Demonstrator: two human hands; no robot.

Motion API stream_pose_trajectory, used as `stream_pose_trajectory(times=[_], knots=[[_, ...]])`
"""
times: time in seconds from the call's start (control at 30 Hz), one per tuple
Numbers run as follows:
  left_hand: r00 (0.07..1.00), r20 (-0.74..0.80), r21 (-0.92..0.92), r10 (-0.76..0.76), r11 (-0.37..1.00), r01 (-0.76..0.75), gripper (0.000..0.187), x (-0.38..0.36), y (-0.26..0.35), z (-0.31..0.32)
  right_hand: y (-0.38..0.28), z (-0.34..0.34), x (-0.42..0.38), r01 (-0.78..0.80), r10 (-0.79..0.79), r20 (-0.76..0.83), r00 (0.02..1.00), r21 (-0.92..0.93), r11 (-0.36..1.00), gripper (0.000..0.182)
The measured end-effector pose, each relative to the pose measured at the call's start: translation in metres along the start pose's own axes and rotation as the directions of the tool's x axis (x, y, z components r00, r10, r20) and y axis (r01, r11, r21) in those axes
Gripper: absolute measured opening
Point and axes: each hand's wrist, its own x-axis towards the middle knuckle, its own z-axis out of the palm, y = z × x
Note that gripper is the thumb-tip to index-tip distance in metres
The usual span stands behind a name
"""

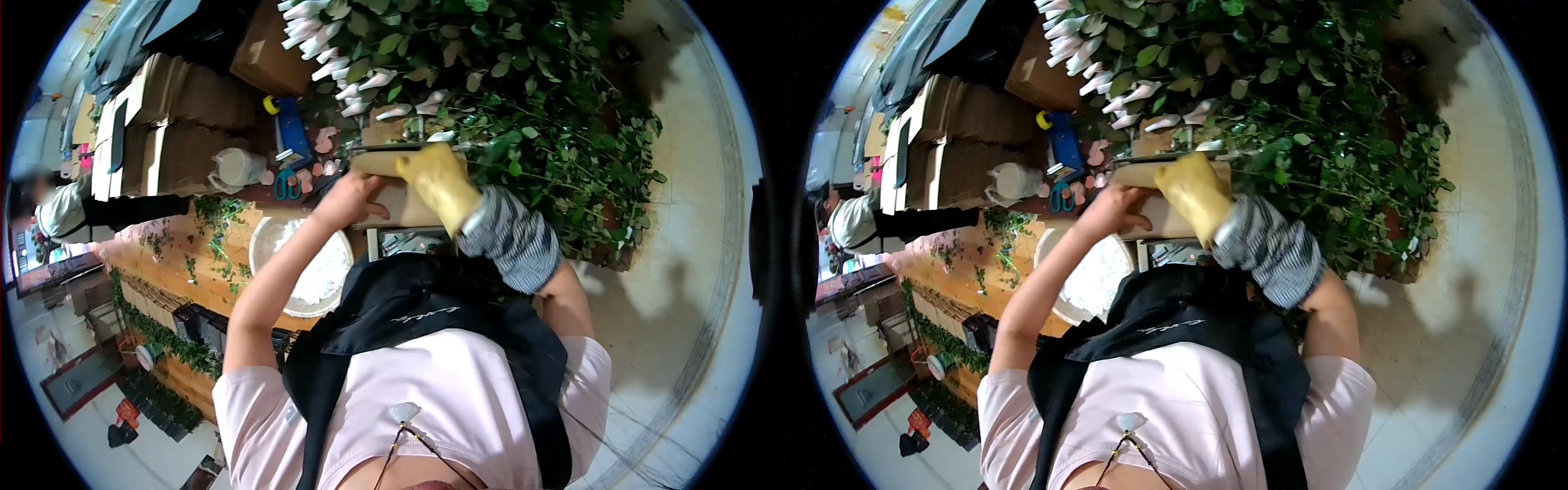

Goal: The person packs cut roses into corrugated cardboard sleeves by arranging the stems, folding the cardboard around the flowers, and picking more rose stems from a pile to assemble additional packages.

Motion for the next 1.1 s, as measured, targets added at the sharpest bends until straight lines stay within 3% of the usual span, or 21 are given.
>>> stream_pose_trajectory(times=[0.07, 0.1, 0.13, 0.2, 0.23, 0.27, 0.33, 0.4, 0.47, 0.5, 0.57, 0.6, 0.67, 0.73, 0.8, 0.87, 0.9, 0.93, 1.0, 1.07, 1.1], knots=[[0.946, -0.276, 0.051, 0.168, 0.986, -0.16, 0.07, -0.016, -0.001, 0.015, -0.02, 0.011, -0.013, -0.091, 0.103, 0.201, 0.974, -0.066, 0.994, 0.034], [0.878, -0.449, 0.081, 0.167, 0.986, -0.146, 0.072, -0.021, 0.011, 0.018, -0.026, 0.02, -0.018, -0.102, 0.111, 0.084, 0.99, -0.111, 0.989, 0.039], [0.843, -0.537, -0.049, 0.023, 0.997, -0.059, 0.091, -0.025, 0.007, 0.035, -0.032, 0.027, -0.024, -0.123, 0.12, -0.028, 0.992, -0.154, 0.98, 0.044], [0.729, -0.663, -0.163, -0.17, 0.983, 0.081, 0.105, -0.029, 0.013, 0.053, -0.037, 0.03, -0.026, -0.146, 0.147, -0.006, 0.989, -0.113, 0.983, 0.044], [0.725, -0.678, -0.059, -0.125, 0.991, 0.116, 0.114, -0.028, 0.023, 0.044, -0.034, 0.033, -0.029, -0.128, 0.122, -0.056, 0.991, -0.134, 0.983, 0.041], [0.727, -0.685, 0.016, -0.05, 0.996, 0.084, 0.102, -0.027, 0.031, 0.033, -0.03, 0.04, -0.029, -0.097, 0.082, -0.103, 0.991, -0.156, 0.983, 0.039], [0.875, -0.473, 0.357, 0.106, 0.931, 0.08, 0.081, -0.026, 0.031, 0.017, -0.003, 0.045, -0.034, -0.066, 0.106, -0.196, 0.975, 0.199, 0.978, 0.04], [0.847, -0.52, 0.329, 0.11, 0.941, 0.08, 0.05, -0.028, 0.034, 0.015, 0.031, 0.074, -0.051, 0.069, 0.217, -0.356, 0.909, 0.642, 0.764, 0.05], [0.849, -0.527, 0.283, 0.024, 0.947, 0.149, 0.053, -0.033, 0.029, 0.03, 0.061, 0.049, -0.068, -0.3, 0.259, 0.211, 0.943, 0.877, 0.376, 0.049], [0.828, -0.56, 0.26, 0.02, 0.953, 0.153, 0.049, -0.035, 0.03, 0.034, 0.064, 0.035, -0.068, -0.304, 0.257, 0.215, 0.942, 0.871, 0.387, 0.049], [0.808, -0.588, 0.254, 0.03, 0.956, 0.15, 0.046, -0.032, 0.029, 0.035, 0.064, 0.005, -0.065, -0.278, 0.258, 0.146, 0.955, 0.748, 0.603, 0.05], [0.796, -0.604, 0.26, 0.04, 0.954, 0.15, 0.044, -0.034, 0.029, 0.037, 0.051, -0.012, -0.054, -0.173, 0.271, -0.023, 0.962, 0.716, 0.676, 0.049], [0.81, -0.586, 0.226, 0.019, 0.964, 0.141, 0.042, -0.035, 0.025, 0.041, 0.023, -0.03, -0.027, 0.004, 0.22, -0.175, 0.96, 0.791, 0.612, 0.047], [0.818, -0.575, 0.154, 0.032, 0.986, 0.07, 0.044, -0.04, 0.019, 0.046, -0.003, -0.002, -0.008, 0.105, 0.028, -0.168, 0.985, 0.728, 0.678, 0.048], [0.843, -0.538, 0.103, 0.019, 0.994, 0.043, 0.044, -0.055, 0.016, 0.045, -0.016, 0.025, -0.003, 0.147, -0.134, -0.061, 0.989, 0.457, 0.877, 0.05], [0.845, -0.534, -0.093, -0.036, 0.996, -0.016, 0.043, -0.07, 0.001, 0.041, -0.015, 0.023, -0.009, 0.135, -0.149, -0.004, 0.989, 0.444, 0.886, 0.048], [0.823, -0.554, -0.329, -0.125, 0.941, -0.078, 0.042, -0.076, -0.022, 0.049, -0.016, 0.012, -0.009, 0.12, -0.151, 0.03, 0.988, 0.462, 0.879, 0.048], [0.734, -0.563, -0.485, -0.381, 0.871, 0.08, 0.044, -0.079, -0.039, 0.058, -0.018, 0.009, -0.008, 0.128, -0.167, 0.042, 0.985, 0.471, 0.873, 0.048], [0.594, -0.605, -0.392, -0.531, 0.847, 0.358, 0.052, -0.081, -0.084, 0.066, -0.017, 0.008, -0.003, 0.05, -0.136, 0.152, 0.979, 0.466, 0.883, 0.048], [0.655, -0.659, -0.058, -0.37, 0.893, 0.447, 0.066, -0.077, -0.102, 0.062, -0.014, 0.015, -0.004, 0.053, -0.139, 0.137, 0.981, 0.497, 0.866, 0.046], [0.733, -0.573, 0.045, -0.367, 0.879, 0.475, 0.077, -0.074, -0.108, 0.06, -0.013, 0.01, -0.003, 0.077, -0.137, 0.074, 0.988, 0.531, 0.844, 0.044]])
